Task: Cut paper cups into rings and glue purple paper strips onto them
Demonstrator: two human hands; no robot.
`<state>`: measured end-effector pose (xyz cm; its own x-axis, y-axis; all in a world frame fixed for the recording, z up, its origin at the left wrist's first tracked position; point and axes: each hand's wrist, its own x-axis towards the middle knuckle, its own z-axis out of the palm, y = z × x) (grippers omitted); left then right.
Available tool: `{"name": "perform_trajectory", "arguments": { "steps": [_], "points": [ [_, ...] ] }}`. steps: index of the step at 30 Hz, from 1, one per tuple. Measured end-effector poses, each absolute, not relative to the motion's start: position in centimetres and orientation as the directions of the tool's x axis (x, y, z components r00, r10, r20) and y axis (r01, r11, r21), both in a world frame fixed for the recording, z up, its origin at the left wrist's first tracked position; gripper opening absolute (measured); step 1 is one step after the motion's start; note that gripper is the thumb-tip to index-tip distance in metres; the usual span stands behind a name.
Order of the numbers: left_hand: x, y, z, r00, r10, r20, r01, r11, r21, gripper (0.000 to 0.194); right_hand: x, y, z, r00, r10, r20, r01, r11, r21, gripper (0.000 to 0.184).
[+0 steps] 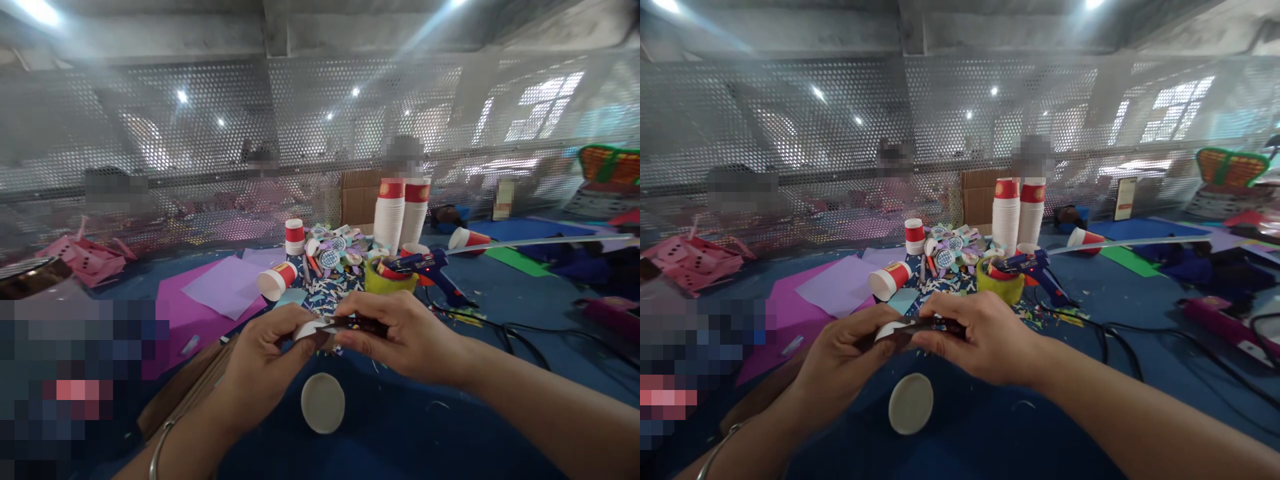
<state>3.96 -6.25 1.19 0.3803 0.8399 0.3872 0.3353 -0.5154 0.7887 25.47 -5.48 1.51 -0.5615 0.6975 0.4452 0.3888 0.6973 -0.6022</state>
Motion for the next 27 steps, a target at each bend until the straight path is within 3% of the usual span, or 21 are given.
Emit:
{"name": "perform_trajectory", "arguments": {
  "steps": [7,19,27],
  "points": [
    [4.1,-6.1,0.7,0.428,0.865,0.261,0.189,-0.368,0.910,0.016,25.5,-5.4,1.5,-0.575,0.677,0.460,0.366,0.715,-0.596,0.020],
    [3.9,-5.8,0.8,0.471,0.864,0.179,0.172,-0.289,0.942,0.021,25.2,-5.2,1.3,-0.561,0.722,0.404,0.360,0.653,-0.667,0.020],
    [4.1,-5.4,0.1,0.362,0.928,0.081,0.034,-0.100,0.994,0.017,25.0,-4.5,1.2,-0.411,0.852,0.324,0.348,0.475,-0.808,0.026]
  ]
}}
